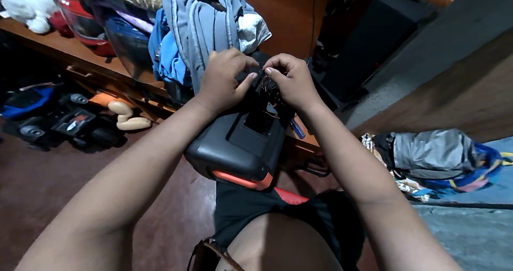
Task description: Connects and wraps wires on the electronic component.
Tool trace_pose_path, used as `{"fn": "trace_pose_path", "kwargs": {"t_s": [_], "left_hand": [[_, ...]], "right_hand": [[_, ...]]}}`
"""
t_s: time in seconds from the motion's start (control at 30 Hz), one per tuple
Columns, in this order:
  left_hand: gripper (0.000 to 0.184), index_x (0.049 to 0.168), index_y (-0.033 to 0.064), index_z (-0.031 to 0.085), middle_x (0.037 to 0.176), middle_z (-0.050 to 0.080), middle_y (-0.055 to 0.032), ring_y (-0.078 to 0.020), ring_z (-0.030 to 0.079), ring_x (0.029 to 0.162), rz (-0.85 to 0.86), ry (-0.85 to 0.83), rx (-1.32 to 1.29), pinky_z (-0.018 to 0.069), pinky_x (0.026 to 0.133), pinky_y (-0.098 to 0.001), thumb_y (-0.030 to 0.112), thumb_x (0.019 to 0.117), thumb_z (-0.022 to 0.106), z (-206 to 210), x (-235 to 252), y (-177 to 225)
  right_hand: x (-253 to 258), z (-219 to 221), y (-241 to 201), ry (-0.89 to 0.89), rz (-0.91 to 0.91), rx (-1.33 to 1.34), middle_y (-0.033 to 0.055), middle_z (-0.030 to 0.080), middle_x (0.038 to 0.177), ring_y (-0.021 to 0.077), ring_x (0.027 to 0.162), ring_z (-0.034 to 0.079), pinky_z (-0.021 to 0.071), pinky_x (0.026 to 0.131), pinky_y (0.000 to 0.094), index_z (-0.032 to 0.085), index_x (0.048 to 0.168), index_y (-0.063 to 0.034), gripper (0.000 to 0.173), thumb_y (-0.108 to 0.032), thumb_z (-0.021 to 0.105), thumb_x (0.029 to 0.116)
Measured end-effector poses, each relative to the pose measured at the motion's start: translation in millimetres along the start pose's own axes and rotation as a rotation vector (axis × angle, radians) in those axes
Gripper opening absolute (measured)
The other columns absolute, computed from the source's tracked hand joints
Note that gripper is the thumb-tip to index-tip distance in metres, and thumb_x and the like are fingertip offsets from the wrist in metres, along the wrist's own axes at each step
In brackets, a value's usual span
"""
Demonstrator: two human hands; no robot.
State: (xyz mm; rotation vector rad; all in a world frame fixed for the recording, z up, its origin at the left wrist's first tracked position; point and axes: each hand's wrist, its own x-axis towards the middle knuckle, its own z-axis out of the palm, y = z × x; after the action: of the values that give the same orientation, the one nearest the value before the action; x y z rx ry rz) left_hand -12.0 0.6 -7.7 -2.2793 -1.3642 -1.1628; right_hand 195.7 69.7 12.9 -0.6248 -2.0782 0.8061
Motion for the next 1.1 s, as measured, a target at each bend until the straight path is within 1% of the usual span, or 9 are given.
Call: {"fn": "trace_pose_path", "kwargs": {"t_s": [0.17, 0.23, 0.27, 0.33, 0.4, 0.5, 0.7, 0.87, 1.1], "left_hand": [[0.025, 0.113, 0.007, 0.072, 0.109, 0.072, -0.0131, -0.0305, 0.066, 0.104, -0.003, -0.009, 0.016, 0.0453, 0.091, -0.0542, 0.026, 0.1043, 0.058, 0.9, 2.0, 1.0], [0.023, 0.11, 0.0073, 0.072, 0.109, 0.071, -0.0135, -0.0307, 0.066, 0.105, -0.013, -0.016, 0.024, 0.045, 0.091, -0.0537, 0.025, 0.1048, 0.058, 1.2, 1.3, -0.1], [0.023, 0.109, 0.007, 0.071, 0.109, 0.071, -0.0139, -0.0308, 0.066, 0.104, -0.022, -0.021, 0.032, 0.0448, 0.091, -0.0535, 0.025, 0.1054, 0.057, 1.0, 0.8, -0.7], [0.025, 0.108, 0.0062, 0.069, 0.107, 0.07, -0.0142, -0.0309, 0.066, 0.102, -0.047, -0.032, 0.051, 0.0444, 0.091, -0.0529, 0.026, 0.1064, 0.054, -0.1, 0.0, -1.1], [0.026, 0.108, 0.0052, 0.069, 0.107, 0.07, -0.0151, -0.0321, 0.066, 0.102, -0.072, -0.044, 0.066, 0.0441, 0.091, -0.0538, 0.025, 0.1069, 0.052, -1.2, -0.1, -0.7], [0.027, 0.107, 0.004, 0.067, 0.107, 0.07, -0.0157, -0.0325, 0.065, 0.103, -0.098, -0.058, 0.077, 0.0435, 0.091, -0.0545, 0.025, 0.1072, 0.049, -1.9, -0.3, -0.8], [0.03, 0.108, 0.003, 0.066, 0.108, 0.069, -0.0166, -0.033, 0.064, 0.105, -0.123, -0.078, 0.074, 0.0426, 0.092, -0.0548, 0.025, 0.1076, 0.046, -1.9, -1.1, 0.3], [0.03, 0.107, 0.0028, 0.065, 0.105, 0.068, -0.0161, -0.0321, 0.064, 0.103, -0.133, -0.093, 0.058, 0.042, 0.091, -0.0539, 0.025, 0.1079, 0.045, -2.2, -0.4, 0.4], [0.029, 0.107, 0.0043, 0.069, 0.102, 0.069, -0.0152, -0.0324, 0.065, 0.101, -0.122, -0.094, 0.08, 0.0429, 0.092, -0.0543, 0.028, 0.1066, 0.051, -4.2, -0.5, 2.9]], "right_hand": [[2.9, 2.6, -5.5, -0.02, 0.014, -0.008, 0.0015, 0.072, 0.093, 0.0068, 0.085, 0.067, 0.0562, 0.08, 0.0286, 0.074, 0.1, -0.0077, 0.014, -0.012, 0.061, 0.1015], [4.0, 5.0, -6.1, -0.01, 0.016, -0.04, 0.0003, 0.072, 0.092, 0.0065, 0.084, 0.067, 0.0558, 0.081, 0.031, 0.074, 0.099, -0.0088, 0.013, -0.013, 0.062, 0.101], [4.4, 6.2, -6.5, 0.0, 0.014, -0.097, -0.0019, 0.073, 0.092, 0.0058, 0.086, 0.067, 0.0543, 0.086, 0.0346, 0.075, 0.1, -0.011, 0.013, -0.015, 0.062, 0.1007], [4.9, 8.5, -7.3, 0.013, 0.007, -0.238, -0.0048, 0.075, 0.098, 0.0085, 0.097, 0.067, 0.0398, 0.103, 0.0507, 0.076, 0.105, -0.0143, 0.015, -0.02, 0.063, 0.0995], [5.3, 11.8, -7.2, 0.037, -0.034, -0.396, -0.0061, 0.076, 0.102, 0.012, 0.102, 0.066, 0.0345, 0.104, 0.0556, 0.077, 0.107, -0.0172, 0.017, -0.024, 0.063, 0.0993], [3.8, 18.2, -7.7, 0.082, -0.111, -0.569, -0.0058, 0.076, 0.102, 0.0162, 0.105, 0.065, 0.0345, 0.102, 0.0547, 0.079, 0.104, -0.0207, 0.017, -0.026, 0.064, 0.0986], [0.7, 26.5, -2.4, 0.14, -0.249, -0.701, -0.0044, 0.077, 0.096, 0.0194, 0.101, 0.066, 0.0353, 0.101, 0.0553, 0.08, 0.098, -0.0209, 0.014, -0.031, 0.071, 0.0943], [1.1, 31.4, -0.4, 0.179, -0.246, -0.713, -0.0035, 0.076, 0.095, 0.0196, 0.1, 0.066, 0.0356, 0.101, 0.0544, 0.08, 0.097, -0.0199, 0.013, -0.027, 0.07, 0.0949], [0.2, 32.9, -0.8, 0.157, -0.227, -0.75, -0.0029, 0.074, 0.095, 0.02, 0.102, 0.065, 0.0357, 0.1, 0.0543, 0.078, 0.097, -0.0196, 0.016, -0.025, 0.063, 0.0967]]}}
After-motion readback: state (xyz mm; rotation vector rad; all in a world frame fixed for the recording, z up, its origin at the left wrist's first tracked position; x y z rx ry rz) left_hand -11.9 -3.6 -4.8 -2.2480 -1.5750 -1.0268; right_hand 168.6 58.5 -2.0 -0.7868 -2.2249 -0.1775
